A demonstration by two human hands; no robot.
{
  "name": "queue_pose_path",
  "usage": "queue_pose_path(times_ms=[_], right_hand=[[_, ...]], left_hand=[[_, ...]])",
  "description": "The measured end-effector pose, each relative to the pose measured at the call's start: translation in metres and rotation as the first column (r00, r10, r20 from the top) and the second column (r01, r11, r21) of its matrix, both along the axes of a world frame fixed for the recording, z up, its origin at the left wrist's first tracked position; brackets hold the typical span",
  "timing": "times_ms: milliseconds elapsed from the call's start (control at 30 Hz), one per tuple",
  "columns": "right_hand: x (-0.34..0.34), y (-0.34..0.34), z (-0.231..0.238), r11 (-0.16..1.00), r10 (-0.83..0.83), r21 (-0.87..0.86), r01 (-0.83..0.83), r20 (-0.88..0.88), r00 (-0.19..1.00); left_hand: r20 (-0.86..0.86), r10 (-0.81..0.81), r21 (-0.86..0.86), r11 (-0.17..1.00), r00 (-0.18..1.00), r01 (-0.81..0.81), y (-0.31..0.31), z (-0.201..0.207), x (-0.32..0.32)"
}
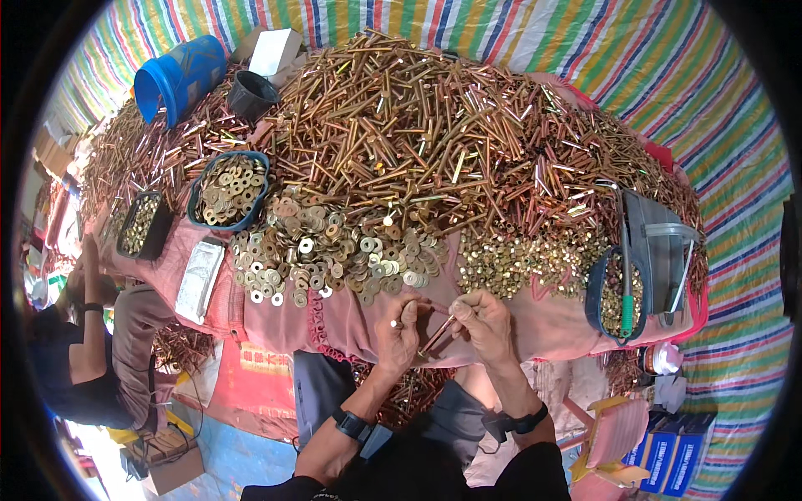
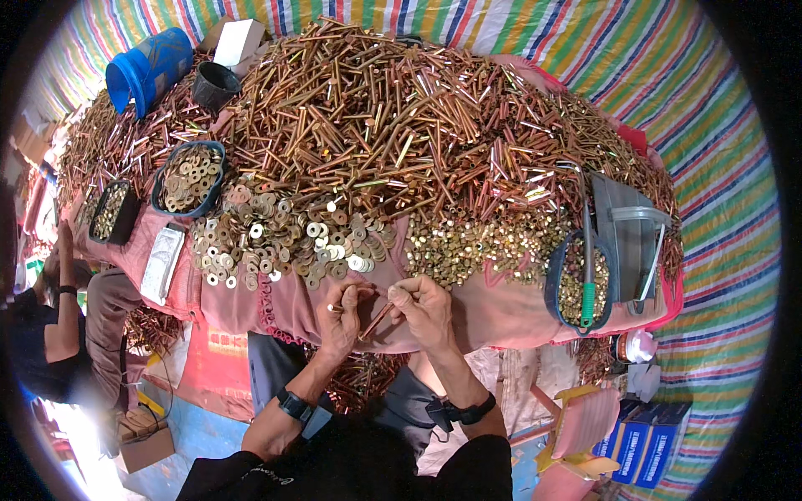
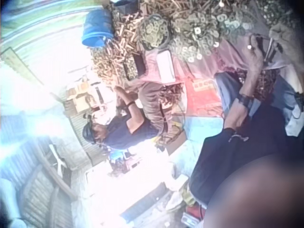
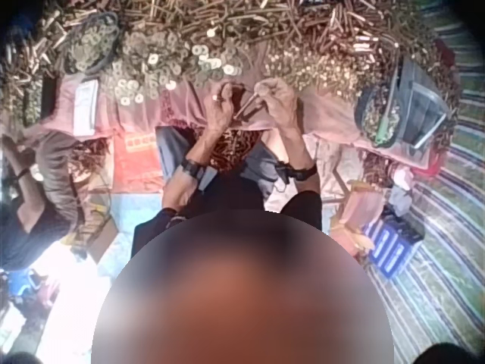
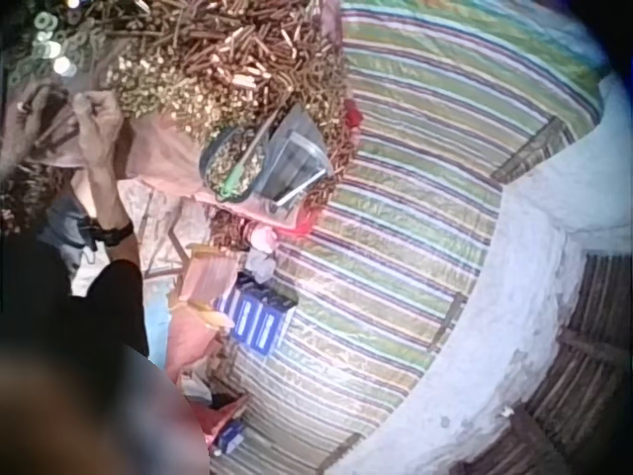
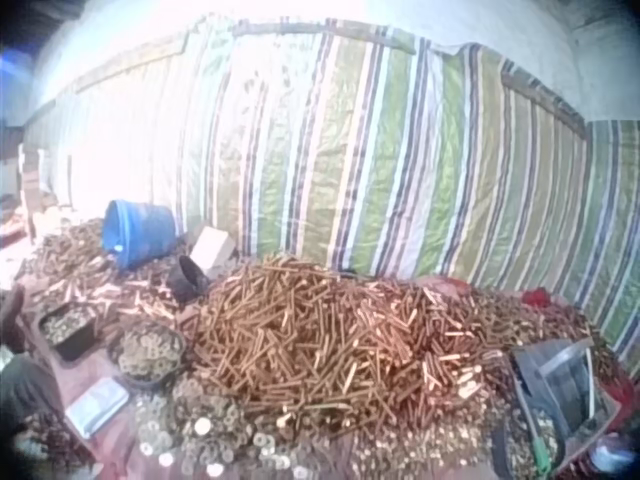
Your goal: The person sorts through a large pile of metal parts, picking up and examining small pins, washers, and brass pieces by hand.
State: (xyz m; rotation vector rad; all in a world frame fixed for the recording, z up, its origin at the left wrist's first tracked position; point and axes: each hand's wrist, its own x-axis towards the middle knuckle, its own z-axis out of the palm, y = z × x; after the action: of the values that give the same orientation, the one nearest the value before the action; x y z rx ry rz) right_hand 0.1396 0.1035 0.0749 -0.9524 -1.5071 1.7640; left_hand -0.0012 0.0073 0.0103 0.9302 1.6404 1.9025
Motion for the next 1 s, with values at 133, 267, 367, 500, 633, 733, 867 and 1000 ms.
queue_pose_path(times_ms=[133, 267, 367, 500, 633, 733, 867, 1000], right_hand=[[-0.006, -0.005, -0.004, 0.995, 0.019, -0.096, -0.027, -0.080, 0.997], [-0.005, -0.011, -0.001, 0.956, 0.234, -0.168, -0.242, -0.067, 0.970], [-0.002, -0.014, 0.009, 0.846, 0.534, -0.125, -0.519, 0.165, 0.829], [-0.005, 0.001, 0.023, 0.886, 0.281, 0.209, -0.413, 0.467, 0.839], [-0.010, 0.066, 0.032, 0.695, -0.324, 0.714, -0.083, 0.414, 0.851], [-0.018, 0.119, 0.035, 0.576, -0.503, 0.810, -0.114, 0.460, 0.732], [-0.039, 0.153, 0.040, 0.627, -0.510, 0.705, -0.332, 0.693, 0.509], [-0.068, 0.156, 0.039, 0.688, -0.446, 0.568, -0.452, 0.822, 0.355]], left_hand=[[0.203, -0.019, 0.065, 0.998, 0.979, 0.006, 0.003, -0.002, -0.001], [0.324, -0.120, 0.116, 0.989, 0.938, 0.086, 0.002, 0.005, -0.004], [0.437, -0.111, 0.078, 0.993, 0.893, 0.085, 0.000, 0.013, -0.006], [0.332, -0.064, 0.005, 0.998, 0.941, 0.066, 0.001, 0.015, -0.006], [0.268, -0.051, -0.011, 0.998, 0.962, 0.056, 0.002, 0.008, -0.003], [0.249, -0.077, 0.028, 0.997, 0.965, 0.073, 0.003, 0.002, -0.002], [0.167, -0.062, 0.006, 0.998, 0.984, 0.062, 0.005, -0.001, 0.000], [0.228, -0.069, 0.024, 0.998, 0.971, 0.065, 0.004, 0.001, 0.002]])
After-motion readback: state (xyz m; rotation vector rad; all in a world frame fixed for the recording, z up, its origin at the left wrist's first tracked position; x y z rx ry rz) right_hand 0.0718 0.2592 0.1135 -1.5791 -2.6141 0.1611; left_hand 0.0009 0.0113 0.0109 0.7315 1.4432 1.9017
